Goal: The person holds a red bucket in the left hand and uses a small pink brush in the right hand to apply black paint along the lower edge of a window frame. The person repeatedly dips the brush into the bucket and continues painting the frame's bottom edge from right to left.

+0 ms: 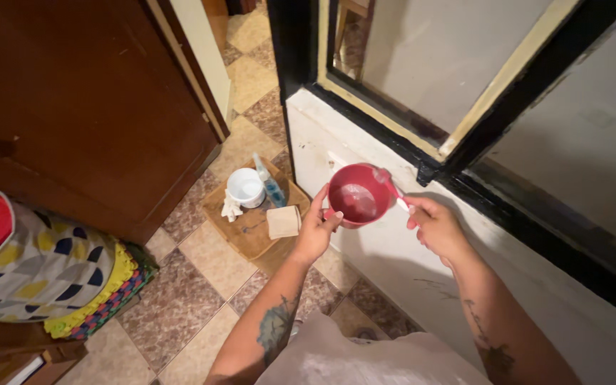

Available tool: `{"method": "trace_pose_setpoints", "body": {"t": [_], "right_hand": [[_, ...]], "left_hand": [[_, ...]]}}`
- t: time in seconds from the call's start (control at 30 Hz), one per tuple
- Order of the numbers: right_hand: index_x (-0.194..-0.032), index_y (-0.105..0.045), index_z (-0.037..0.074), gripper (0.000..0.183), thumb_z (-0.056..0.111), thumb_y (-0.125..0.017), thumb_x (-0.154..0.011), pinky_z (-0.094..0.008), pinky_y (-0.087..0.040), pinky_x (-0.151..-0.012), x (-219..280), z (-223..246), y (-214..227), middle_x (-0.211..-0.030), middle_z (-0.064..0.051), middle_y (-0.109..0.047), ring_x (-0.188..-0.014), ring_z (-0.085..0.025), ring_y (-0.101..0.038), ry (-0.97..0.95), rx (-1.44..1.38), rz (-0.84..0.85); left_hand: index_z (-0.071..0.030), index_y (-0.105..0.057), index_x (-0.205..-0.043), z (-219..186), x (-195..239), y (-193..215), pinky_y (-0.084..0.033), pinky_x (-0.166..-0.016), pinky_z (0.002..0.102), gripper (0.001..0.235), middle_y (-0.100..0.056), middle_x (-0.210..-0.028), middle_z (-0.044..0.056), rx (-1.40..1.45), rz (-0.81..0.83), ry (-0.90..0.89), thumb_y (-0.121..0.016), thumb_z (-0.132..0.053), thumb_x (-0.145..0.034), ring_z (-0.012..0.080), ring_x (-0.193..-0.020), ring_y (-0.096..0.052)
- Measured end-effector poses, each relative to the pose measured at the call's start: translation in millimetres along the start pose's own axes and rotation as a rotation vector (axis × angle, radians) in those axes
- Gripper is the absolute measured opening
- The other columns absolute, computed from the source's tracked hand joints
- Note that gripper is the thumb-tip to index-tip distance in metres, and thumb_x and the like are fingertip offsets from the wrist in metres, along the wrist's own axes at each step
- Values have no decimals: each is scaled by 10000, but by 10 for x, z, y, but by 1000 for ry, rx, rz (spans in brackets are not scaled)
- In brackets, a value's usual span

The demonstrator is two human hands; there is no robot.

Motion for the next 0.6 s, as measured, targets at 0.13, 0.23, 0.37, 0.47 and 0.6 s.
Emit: {"method": "trace_pose_setpoints", "body": {"t": [0.13, 0.23, 0.37, 0.47, 0.6], "right_hand": [[-1347, -638, 30, 365, 44, -547, -994, -252, -359, -389, -157, -94, 171, -741, -131, -597, -455, -148, -463, 110, 29, -109], [-1323, -703, 200, 366, 111, -600, -983, -324, -480, -388, -144, -49, 243, -786, -145, -677, -499, -215, -588, 108, 201, -189], [-1433, -604, 408, 461, 288, -535, -993, -467, -578, -960, -50, 205, 145, -1217, -109, -748, -1130, -340, -708, 60, 797, -149], [-1487, -553, 376, 491, 258, -496, -1014, -494, -569, -985, -173, 175, 30, -1219, -170, -741, -1129, -381, -709, 81, 850, -121], [-1520, -516, 314, 512, 230, -445, -1020, -555, -548, -995, -202, 244, -66, -1264, -207, -713, -1145, -420, -689, 119, 818, -73]], "left_hand": [[-145, -275, -1595, 224, -87, -34, -500, -579, 202, 742, -638, -811, 99, 53, -5, -22, -596, 19, -946, 107, -628, -540], [-163, -300, -1585, 211, -40, -68, -512, -573, 221, 746, -645, -775, 113, 68, -25, 15, -618, 14, -934, 118, -608, -555], [-148, -316, -1578, 307, -23, -53, -505, -551, 223, 742, -630, -743, 114, 57, -54, 11, -623, 27, -926, 128, -589, -556], [-141, -333, -1570, 268, 39, -60, -503, -545, 228, 740, -622, -728, 110, 44, -85, 11, -631, 36, -917, 134, -584, -561], [-142, -349, -1565, 269, 22, -78, -502, -534, 239, 735, -622, -738, 118, 31, -114, 9, -632, 43, -912, 142, -578, -568]]}}
Point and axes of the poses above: each hand's wrist, its own x-axis away from the middle knuckle, its own y-axis out of the back of the hand, z = x × y, the point moved 4 cm from there along -x, towards the middle knuckle
